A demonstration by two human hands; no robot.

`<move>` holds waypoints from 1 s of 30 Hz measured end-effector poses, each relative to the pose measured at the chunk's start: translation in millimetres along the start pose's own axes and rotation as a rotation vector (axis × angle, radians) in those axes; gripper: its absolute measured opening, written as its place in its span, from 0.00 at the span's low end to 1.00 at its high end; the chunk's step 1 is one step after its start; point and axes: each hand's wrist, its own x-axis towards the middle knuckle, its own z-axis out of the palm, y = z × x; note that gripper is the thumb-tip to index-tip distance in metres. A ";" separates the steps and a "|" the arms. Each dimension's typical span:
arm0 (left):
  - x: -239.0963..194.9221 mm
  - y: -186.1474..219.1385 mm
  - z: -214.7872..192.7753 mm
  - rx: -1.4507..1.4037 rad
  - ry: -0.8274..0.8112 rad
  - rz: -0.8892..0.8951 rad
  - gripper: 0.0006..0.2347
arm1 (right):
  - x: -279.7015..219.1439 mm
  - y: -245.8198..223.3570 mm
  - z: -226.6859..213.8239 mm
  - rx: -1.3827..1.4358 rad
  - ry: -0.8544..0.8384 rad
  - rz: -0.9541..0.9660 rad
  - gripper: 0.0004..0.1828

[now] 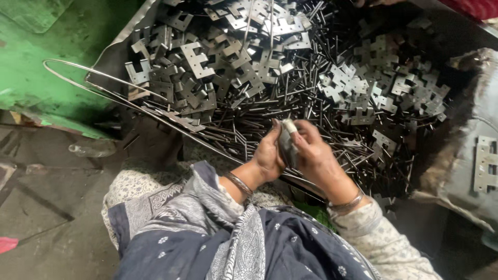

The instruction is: The person sorts through a bin of small metal brackets and fasteners by hand, picking up individual pieces to inspect and move them.

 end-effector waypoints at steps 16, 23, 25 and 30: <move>49.3 119.7 5.1 2.386 0.535 0.984 0.18 | -76.1 44.8 -87.7 0.979 0.821 0.718 0.18; 33.6 95.9 21.2 2.421 0.443 1.016 0.13 | -211.2 172.9 -220.3 -1.150 0.473 0.592 0.13; 17.6 92.4 26.0 2.562 0.413 1.120 0.08 | -243.1 190.4 -234.0 -1.158 0.381 0.876 0.11; -4.0 92.6 37.7 1.805 0.159 1.143 0.04 | -213.5 157.0 -202.4 -1.188 0.303 0.567 0.19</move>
